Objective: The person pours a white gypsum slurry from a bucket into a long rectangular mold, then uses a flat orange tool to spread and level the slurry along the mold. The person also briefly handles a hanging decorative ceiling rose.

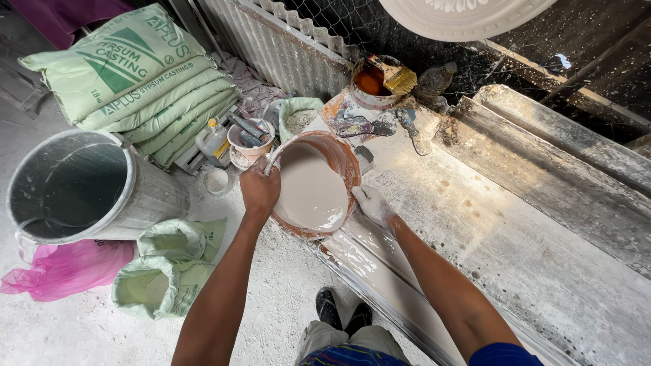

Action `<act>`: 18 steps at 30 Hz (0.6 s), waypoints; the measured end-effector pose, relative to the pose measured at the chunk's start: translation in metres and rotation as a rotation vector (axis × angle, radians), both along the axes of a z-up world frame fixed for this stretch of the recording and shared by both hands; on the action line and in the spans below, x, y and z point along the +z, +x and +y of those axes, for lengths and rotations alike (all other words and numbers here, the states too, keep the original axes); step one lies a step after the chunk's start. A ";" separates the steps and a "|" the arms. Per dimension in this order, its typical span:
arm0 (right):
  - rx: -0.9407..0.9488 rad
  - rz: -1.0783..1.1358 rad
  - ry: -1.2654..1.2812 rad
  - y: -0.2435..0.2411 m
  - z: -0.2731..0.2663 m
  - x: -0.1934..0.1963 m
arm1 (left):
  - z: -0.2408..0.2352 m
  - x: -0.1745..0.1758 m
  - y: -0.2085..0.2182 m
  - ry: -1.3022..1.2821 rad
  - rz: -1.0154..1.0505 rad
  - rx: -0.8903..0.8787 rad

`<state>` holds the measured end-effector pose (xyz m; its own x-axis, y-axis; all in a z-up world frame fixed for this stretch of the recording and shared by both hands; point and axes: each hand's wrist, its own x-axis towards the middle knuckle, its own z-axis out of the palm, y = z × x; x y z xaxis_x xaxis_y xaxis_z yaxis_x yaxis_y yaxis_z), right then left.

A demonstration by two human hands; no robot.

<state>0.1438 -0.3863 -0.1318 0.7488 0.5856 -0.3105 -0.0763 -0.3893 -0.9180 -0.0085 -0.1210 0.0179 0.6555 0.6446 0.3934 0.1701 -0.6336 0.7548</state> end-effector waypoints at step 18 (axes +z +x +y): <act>-0.079 0.077 0.069 0.006 -0.006 -0.022 | -0.023 0.007 0.001 0.022 -0.056 -0.011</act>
<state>0.1502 -0.3919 -0.1534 0.7688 0.5478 -0.3300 -0.1756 -0.3154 -0.9326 -0.0071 -0.1438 0.0254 0.6392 0.6281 0.4437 0.1208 -0.6518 0.7487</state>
